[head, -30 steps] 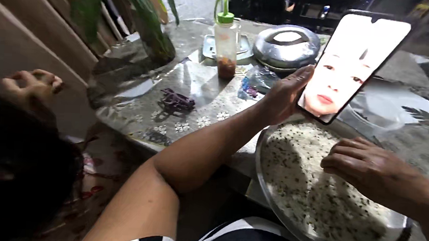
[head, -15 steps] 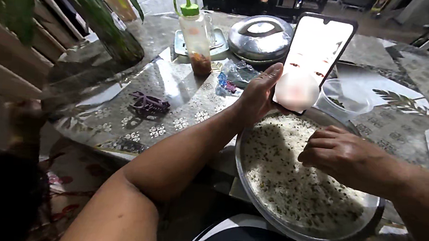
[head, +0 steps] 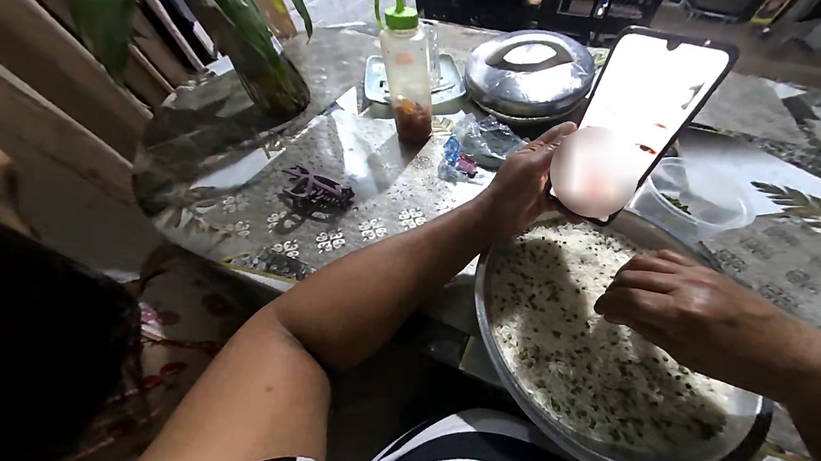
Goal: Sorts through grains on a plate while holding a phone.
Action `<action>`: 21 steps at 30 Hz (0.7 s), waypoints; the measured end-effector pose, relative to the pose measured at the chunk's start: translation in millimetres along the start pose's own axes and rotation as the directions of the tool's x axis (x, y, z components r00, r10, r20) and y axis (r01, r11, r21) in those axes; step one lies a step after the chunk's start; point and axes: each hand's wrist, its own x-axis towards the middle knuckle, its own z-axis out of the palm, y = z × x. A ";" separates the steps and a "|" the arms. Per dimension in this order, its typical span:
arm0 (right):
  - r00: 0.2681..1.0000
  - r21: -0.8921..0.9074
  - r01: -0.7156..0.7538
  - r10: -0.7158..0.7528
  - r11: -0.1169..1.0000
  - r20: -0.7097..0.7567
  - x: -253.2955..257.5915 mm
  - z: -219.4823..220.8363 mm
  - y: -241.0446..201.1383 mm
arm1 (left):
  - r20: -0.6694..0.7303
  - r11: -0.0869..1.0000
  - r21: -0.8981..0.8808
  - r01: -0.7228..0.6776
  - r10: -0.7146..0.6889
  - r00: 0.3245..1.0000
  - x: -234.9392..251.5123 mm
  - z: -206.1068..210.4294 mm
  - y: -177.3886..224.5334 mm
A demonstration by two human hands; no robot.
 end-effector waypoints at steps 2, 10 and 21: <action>1.000 -0.002 0.000 0.000 1.000 -0.002 -0.6 0.0 0.2 | 0.011 1.000 -0.001 -0.006 0.006 1.000 0.5 -0.1 -0.8; 1.000 -0.008 0.004 -0.004 1.000 -0.009 -2.3 3.1 1.6 | 0.010 0.996 -0.064 -0.068 0.068 0.998 0.6 0.1 4.2; 1.000 -0.024 -0.001 0.000 1.000 -0.012 -0.8 7.0 1.9 | 0.031 0.995 -0.021 -0.099 0.100 0.995 -2.1 3.3 8.1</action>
